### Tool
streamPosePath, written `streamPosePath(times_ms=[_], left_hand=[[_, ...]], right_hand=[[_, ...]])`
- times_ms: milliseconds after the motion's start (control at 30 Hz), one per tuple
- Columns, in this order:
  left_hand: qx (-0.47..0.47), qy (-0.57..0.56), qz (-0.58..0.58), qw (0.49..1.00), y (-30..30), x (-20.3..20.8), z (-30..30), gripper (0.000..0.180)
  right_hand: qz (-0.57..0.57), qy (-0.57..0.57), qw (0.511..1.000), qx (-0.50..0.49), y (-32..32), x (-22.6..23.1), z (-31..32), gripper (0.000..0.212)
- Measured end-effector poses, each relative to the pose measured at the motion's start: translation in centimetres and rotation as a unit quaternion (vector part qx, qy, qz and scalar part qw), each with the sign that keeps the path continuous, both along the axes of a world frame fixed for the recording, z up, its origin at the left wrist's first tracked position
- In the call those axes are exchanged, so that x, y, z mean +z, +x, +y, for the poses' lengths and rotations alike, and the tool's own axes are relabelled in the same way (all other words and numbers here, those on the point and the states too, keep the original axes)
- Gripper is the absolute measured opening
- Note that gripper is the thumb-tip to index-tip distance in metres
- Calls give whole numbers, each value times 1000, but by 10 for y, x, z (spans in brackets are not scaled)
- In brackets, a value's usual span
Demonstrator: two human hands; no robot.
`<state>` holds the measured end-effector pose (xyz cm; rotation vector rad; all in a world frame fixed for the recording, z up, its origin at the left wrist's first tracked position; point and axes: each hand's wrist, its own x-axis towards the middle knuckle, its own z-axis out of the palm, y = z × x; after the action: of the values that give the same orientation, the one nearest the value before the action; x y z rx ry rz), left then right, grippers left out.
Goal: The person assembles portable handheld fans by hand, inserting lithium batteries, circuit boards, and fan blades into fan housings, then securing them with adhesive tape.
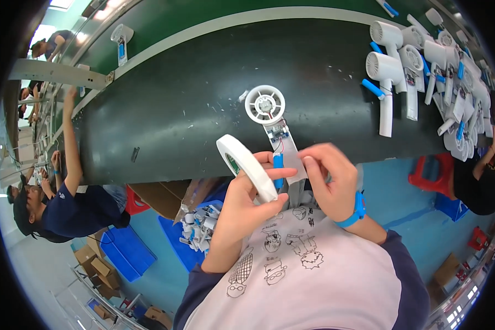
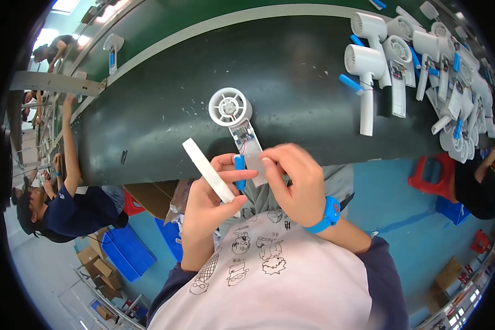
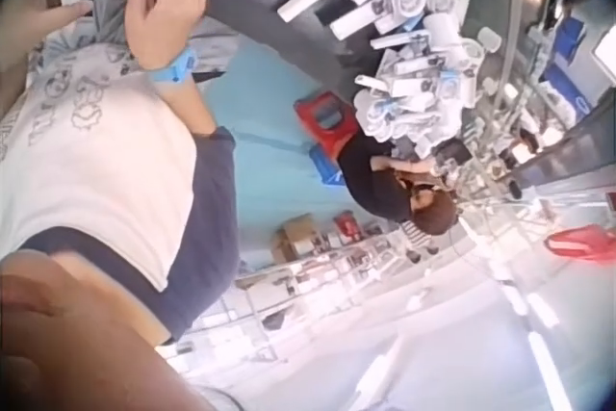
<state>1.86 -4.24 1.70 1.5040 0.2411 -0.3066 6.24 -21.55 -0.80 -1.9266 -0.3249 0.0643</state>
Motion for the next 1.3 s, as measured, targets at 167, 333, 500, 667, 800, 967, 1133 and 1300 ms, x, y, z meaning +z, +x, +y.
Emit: streamPosePath(times_ms=[167,333,500,667,800,967,1133,1300], left_hand=[[-2,-74,-5,997,-21,-5,-5,39],[-5,-73,-40,997,-40,-27,-9,36],[-16,-54,-56,997,-50,-29,-10,34],[-9,-127,-54,990,-49,-35,-9,32],[-14,-134,-48,990,-45,-31,-10,30],[-14,-107,-11,994,-38,-32,-6,31],[33,-90,-14,995,-29,-29,2,29],[38,-115,12,993,-9,-22,-3,26]], right_hand=[[299,134,938,112,-17,-4,-8,33],[296,219,924,107,-27,-28,-11,31],[347,282,885,130,-24,-36,-9,29],[346,310,873,151,-15,-48,-9,26],[344,296,879,145,-13,-38,-10,22],[403,334,843,121,-11,-37,-9,17],[434,384,814,26,-13,-23,-14,15],[336,259,905,-15,-3,-18,-9,25]])
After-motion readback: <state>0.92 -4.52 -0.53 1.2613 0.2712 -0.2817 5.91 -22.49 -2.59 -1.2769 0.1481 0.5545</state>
